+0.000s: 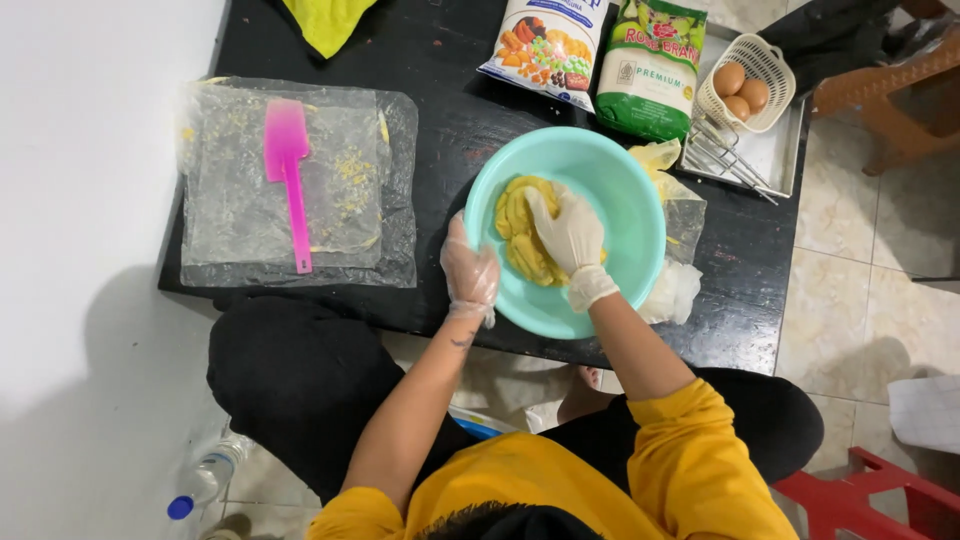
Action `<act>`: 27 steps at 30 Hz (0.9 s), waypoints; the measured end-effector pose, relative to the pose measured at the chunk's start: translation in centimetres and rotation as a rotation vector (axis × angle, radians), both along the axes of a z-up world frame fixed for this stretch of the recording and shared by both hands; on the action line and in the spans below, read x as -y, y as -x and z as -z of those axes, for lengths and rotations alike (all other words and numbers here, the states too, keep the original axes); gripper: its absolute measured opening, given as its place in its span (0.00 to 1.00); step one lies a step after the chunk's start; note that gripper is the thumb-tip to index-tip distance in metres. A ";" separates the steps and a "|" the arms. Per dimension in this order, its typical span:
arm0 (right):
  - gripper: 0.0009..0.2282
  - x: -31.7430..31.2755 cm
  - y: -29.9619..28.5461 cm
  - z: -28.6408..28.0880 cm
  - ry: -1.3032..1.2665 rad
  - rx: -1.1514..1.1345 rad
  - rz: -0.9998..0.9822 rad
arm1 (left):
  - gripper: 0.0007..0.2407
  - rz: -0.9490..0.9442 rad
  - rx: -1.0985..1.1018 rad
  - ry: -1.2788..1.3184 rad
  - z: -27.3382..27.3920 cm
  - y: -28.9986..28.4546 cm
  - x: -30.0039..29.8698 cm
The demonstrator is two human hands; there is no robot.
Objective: The person is kneading a yellow dough in a light blue bowl using both hands.
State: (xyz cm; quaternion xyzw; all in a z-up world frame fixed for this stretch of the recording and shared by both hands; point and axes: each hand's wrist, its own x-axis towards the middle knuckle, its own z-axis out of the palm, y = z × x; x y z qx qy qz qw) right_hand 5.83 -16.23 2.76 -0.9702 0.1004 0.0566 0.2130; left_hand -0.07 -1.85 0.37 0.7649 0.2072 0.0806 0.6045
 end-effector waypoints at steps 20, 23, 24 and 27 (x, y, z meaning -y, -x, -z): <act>0.25 -1.1 0.9 -1.1 -0.329 -0.289 -0.105 | 0.20 0.402 -0.204 0.032 1.1 -3.2 -3.5; 0.22 -1.7 0.6 -1.3 -0.070 -0.316 -0.311 | 0.20 0.407 -0.212 0.041 0.8 -3.3 -3.8; 0.21 -1.7 0.6 -2.0 -0.071 -0.321 -0.369 | 0.21 0.424 -0.208 0.034 0.8 -3.4 -4.0; 0.20 -2.5 4.9 -7.3 -0.124 0.052 -0.715 | 0.21 0.438 -0.220 0.031 -0.1 -3.6 -4.1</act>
